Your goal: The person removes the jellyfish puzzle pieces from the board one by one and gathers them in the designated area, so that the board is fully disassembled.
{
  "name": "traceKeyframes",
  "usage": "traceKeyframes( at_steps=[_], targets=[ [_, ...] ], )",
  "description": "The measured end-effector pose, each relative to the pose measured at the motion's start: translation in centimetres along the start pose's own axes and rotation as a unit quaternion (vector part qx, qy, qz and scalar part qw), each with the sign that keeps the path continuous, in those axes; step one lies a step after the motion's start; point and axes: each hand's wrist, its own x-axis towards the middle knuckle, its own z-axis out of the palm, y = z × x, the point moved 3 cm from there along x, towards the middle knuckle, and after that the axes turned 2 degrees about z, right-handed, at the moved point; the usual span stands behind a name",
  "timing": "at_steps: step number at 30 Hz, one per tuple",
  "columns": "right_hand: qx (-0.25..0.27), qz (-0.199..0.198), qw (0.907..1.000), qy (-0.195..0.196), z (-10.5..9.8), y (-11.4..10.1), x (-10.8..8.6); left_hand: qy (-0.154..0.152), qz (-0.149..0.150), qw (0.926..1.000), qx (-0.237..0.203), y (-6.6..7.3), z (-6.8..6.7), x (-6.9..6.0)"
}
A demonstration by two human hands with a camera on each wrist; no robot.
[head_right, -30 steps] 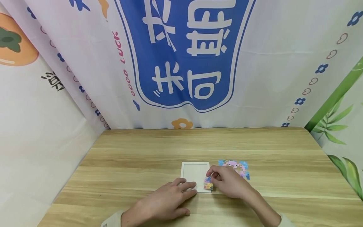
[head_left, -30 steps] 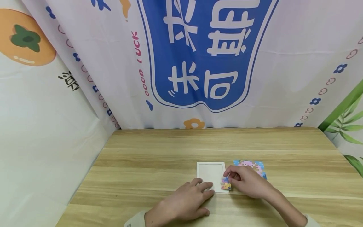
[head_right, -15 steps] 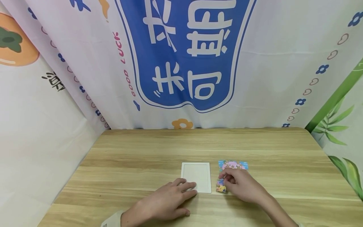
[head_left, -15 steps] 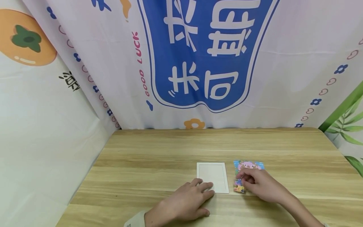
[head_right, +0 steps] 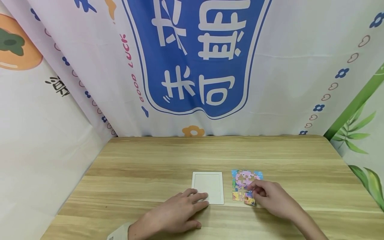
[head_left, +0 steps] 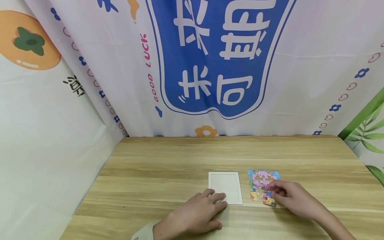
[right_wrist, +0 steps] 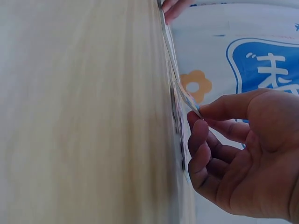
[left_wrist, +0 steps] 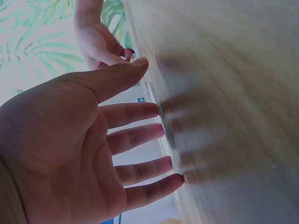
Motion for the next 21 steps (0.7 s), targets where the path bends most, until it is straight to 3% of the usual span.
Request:
traceKeyframes(
  at_steps=[9, 21],
  targets=[
    [-0.004, 0.029, 0.9995, -0.008, -1.5, 1.7, -1.1, 0.005, 0.004, 1.0000, -0.001, 0.0, 0.0, 0.0],
    [-0.013, 0.019, 0.9996, -0.017, -2.5, 2.9, -1.6, 0.004, 0.003, 1.0000, -0.001, -0.1, 0.1, 0.0]
  ],
)
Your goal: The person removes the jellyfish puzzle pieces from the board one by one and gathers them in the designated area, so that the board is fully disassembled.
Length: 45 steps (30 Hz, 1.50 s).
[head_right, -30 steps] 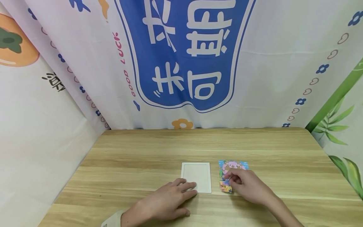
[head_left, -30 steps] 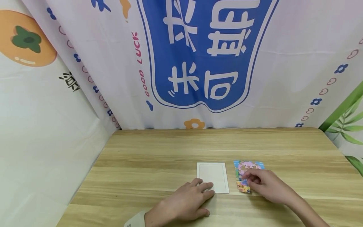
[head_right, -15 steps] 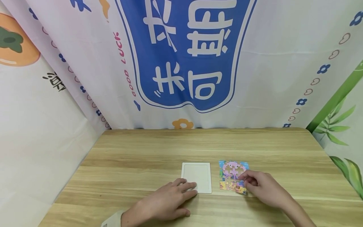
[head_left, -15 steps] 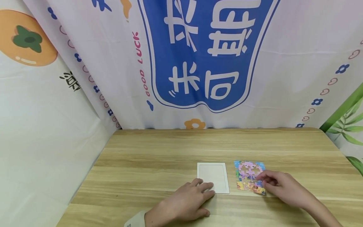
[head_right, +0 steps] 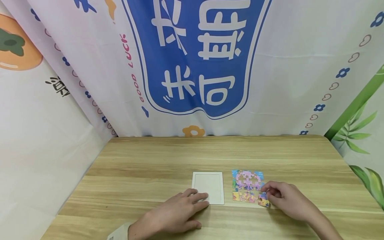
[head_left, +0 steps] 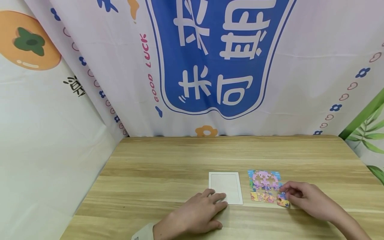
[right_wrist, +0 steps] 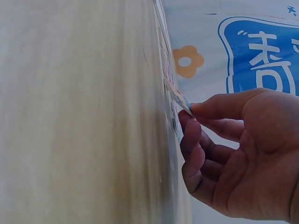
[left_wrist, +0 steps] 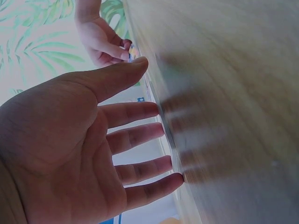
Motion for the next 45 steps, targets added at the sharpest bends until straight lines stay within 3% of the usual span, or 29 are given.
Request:
traceKeyframes(
  at_steps=[13, 24, 45],
  targets=[
    [-0.047, 0.002, 0.9979, 0.045, 0.3, -1.0, 0.2, 0.000, -0.002, 1.0000, 0.001, 0.0, 0.1, -0.2],
    [-0.049, 0.026, 0.9981, 0.027, 0.4, -0.9, 0.1, 0.002, 0.000, 1.0000, 0.000, 0.1, 0.0, -0.2],
    [-0.060, 0.036, 0.9968, 0.039, 0.4, -1.1, 0.3, -0.003, 0.000, 1.0000, -0.007, 0.0, 0.1, 0.0]
  ],
)
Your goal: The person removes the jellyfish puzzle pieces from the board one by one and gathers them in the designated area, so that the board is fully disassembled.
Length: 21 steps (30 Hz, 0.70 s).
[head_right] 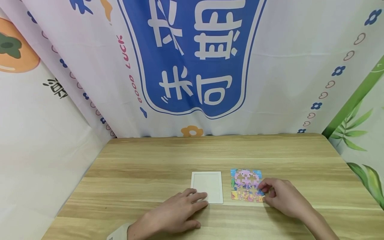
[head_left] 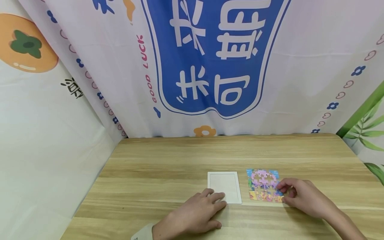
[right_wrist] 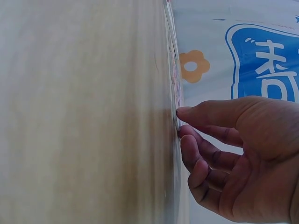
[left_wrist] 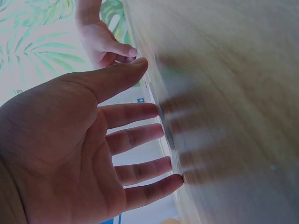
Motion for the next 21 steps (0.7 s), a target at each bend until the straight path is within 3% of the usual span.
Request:
traceKeyframes(
  at_steps=[14, 21],
  targets=[
    [-0.009, 0.005, 0.9998, 0.018, -0.3, -0.1, -0.3, 0.005, -0.003, 0.9999, 0.016, 0.0, 0.0, -0.2],
    [-0.026, 0.011, 0.9990, 0.036, -0.8, -0.2, -0.8, 0.022, -0.044, 0.9986, -0.018, -1.5, -0.5, -1.2]
  ],
)
